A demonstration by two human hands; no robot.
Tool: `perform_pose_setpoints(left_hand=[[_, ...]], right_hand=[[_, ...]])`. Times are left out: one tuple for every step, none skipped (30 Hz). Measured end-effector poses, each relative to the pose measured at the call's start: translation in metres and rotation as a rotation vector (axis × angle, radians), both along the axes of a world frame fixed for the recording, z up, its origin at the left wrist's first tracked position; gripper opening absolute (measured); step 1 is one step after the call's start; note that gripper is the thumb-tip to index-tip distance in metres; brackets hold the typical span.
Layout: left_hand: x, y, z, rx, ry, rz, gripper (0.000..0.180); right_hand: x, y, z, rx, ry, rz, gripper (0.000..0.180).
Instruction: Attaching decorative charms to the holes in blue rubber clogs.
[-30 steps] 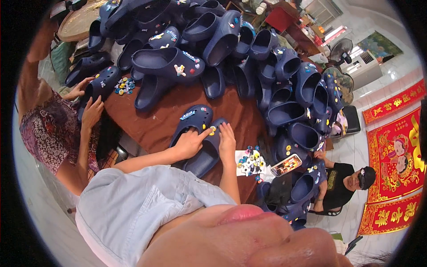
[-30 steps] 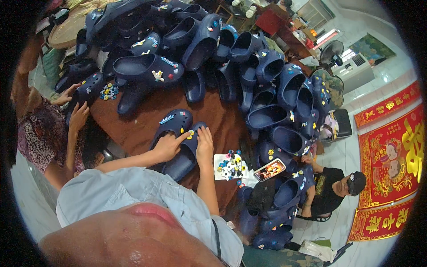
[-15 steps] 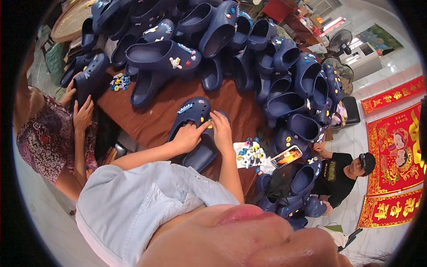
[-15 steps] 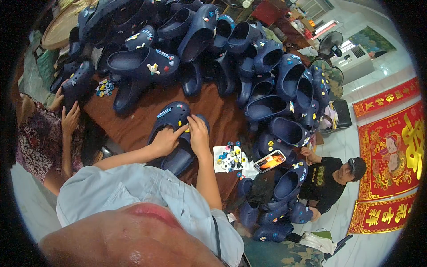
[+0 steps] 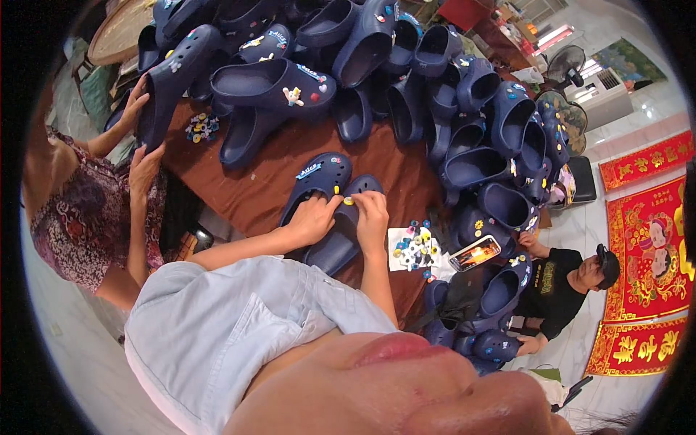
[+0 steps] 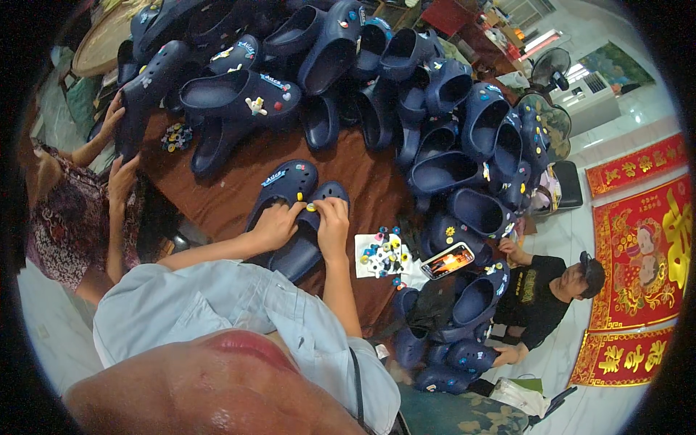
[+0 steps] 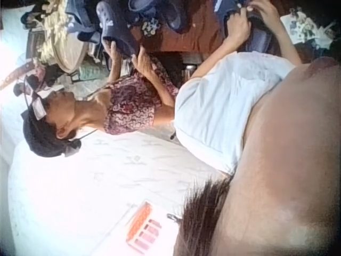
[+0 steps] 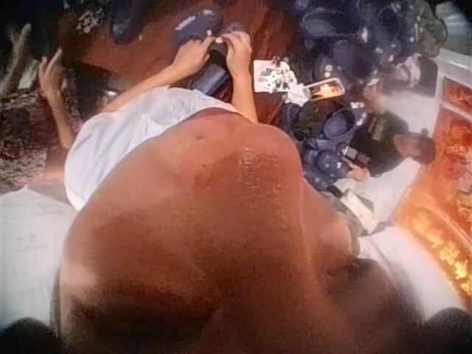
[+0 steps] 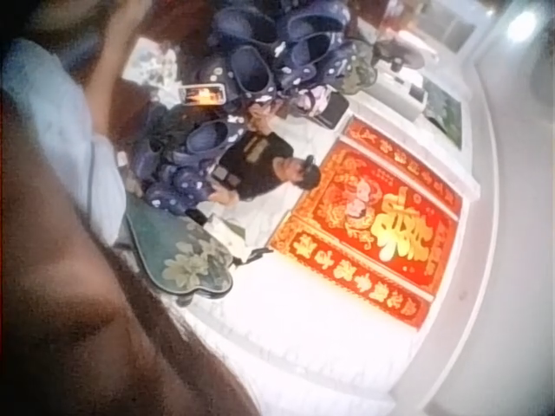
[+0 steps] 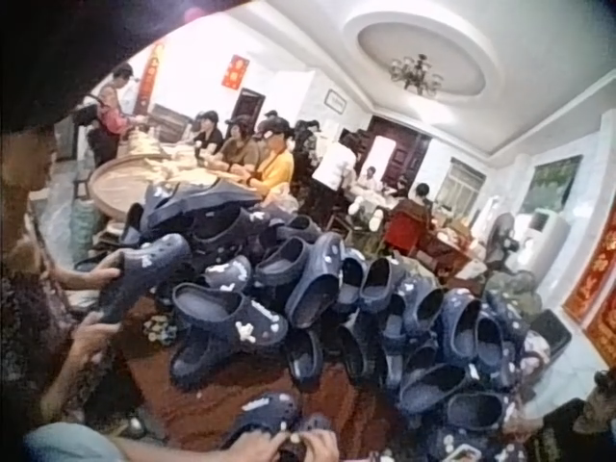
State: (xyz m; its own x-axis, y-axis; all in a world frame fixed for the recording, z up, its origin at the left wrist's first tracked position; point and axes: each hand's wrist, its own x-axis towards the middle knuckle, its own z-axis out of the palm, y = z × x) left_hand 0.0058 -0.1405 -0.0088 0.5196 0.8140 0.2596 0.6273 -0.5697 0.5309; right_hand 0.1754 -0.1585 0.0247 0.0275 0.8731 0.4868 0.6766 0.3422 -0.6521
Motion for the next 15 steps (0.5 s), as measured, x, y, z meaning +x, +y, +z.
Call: perform_pose_setpoints(left_hand=[[0.001, 0.0, 0.002, -0.006, 0.005, -0.006, 0.06], [-0.001, -0.001, 0.003, -0.017, 0.01, 0.001, 0.06], [-0.002, -0.002, 0.006, -0.024, 0.014, 0.009, 0.06], [-0.001, -0.001, 0.013, -0.043, 0.027, -0.021, 0.055], [-0.003, -0.001, 0.015, -0.066, 0.042, -0.035, 0.051], [-0.004, -0.001, 0.014, -0.074, 0.047, -0.029, 0.051], [-0.003, 0.0, 0.012, -0.051, 0.039, -0.039, 0.05], [-0.002, -0.001, 0.01, -0.032, 0.031, -0.045, 0.049], [-0.002, -0.001, 0.008, -0.038, 0.033, -0.05, 0.049], [-0.001, 0.0, 0.005, -0.015, 0.017, -0.029, 0.053], [0.0, 0.0, 0.003, 0.009, 0.001, -0.008, 0.057], [0.001, 0.0, 0.002, 0.005, -0.001, -0.008, 0.057], [0.004, 0.001, 0.002, -0.018, 0.017, -0.003, 0.057], [0.002, 0.001, 0.0, -0.046, 0.03, 0.01, 0.056], [-0.001, 0.0, -0.001, -0.032, 0.009, 0.016, 0.057]], right_hand=[[0.005, -0.006, -0.001, 0.048, -0.06, -0.072, 0.017], [0.009, -0.011, -0.001, 0.091, -0.118, -0.131, 0.016], [0.014, -0.02, 0.003, 0.061, -0.147, -0.198, 0.016], [0.027, -0.029, 0.003, 0.056, -0.169, -0.267, 0.017], [0.036, -0.035, 0.007, 0.062, -0.194, -0.334, 0.017], [0.053, -0.041, 0.0, 0.022, -0.235, -0.366, 0.016], [0.068, -0.049, -0.002, 0.001, -0.3, -0.423, 0.015], [0.079, -0.057, -0.005, -0.023, -0.365, -0.477, 0.014], [0.087, -0.063, -0.011, -0.046, -0.394, -0.514, 0.015], [0.092, -0.066, -0.011, -0.067, -0.427, -0.549, 0.017], [0.094, -0.068, -0.012, -0.094, -0.444, -0.578, 0.015], [0.094, -0.069, -0.014, -0.097, -0.447, -0.578, 0.015], [0.089, -0.065, -0.012, -0.084, -0.378, -0.524, 0.016], [0.077, -0.06, -0.006, -0.073, -0.317, -0.461, 0.018], [0.064, -0.052, 0.0, -0.087, -0.229, -0.356, 0.023]])
